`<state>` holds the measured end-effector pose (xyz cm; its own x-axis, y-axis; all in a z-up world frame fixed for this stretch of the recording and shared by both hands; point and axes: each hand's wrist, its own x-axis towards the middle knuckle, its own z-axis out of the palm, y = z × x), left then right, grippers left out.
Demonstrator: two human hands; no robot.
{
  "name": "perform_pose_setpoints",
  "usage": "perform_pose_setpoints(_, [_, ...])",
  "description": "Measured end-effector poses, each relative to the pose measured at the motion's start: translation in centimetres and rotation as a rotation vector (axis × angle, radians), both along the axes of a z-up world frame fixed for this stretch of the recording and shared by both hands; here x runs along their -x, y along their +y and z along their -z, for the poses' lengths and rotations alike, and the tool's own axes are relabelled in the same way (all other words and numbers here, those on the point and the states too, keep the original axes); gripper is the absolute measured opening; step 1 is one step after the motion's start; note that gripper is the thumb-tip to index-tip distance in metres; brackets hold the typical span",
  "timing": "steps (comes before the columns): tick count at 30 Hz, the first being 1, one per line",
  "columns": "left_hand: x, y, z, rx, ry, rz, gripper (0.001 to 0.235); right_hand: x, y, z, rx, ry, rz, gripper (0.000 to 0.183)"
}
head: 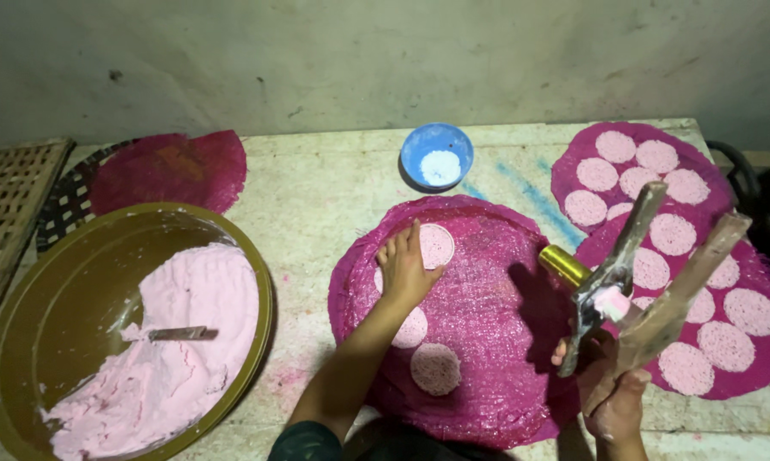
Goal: The person scoops pink dough into a handheld press and stamps circular pieces onto a pink mat. They repeatedly refill the press from a bowl and arrange the finished circles on the mat and a nearby tray.
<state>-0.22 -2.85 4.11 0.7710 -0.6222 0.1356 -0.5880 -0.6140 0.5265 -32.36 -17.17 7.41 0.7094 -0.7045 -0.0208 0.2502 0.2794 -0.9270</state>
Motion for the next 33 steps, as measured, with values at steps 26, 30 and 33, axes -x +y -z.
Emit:
perform_pose_setpoints(26, [9.7,1.3,-5.9,0.009,0.071,0.574,0.115,1.9,0.2,0.1,-0.042,-0.218,-0.138,0.105])
perform_pose_setpoints(30, [12.0,6.2,-4.4,0.206,-0.018,0.322,0.095,2.4,0.2,-0.4,-0.018,-0.186,-0.132,0.102])
perform_pose_setpoints(33, [11.9,12.6,-2.8,0.230,0.043,0.098,0.086,2.8,0.4,-0.4,-0.037,-0.220,-0.150,0.093])
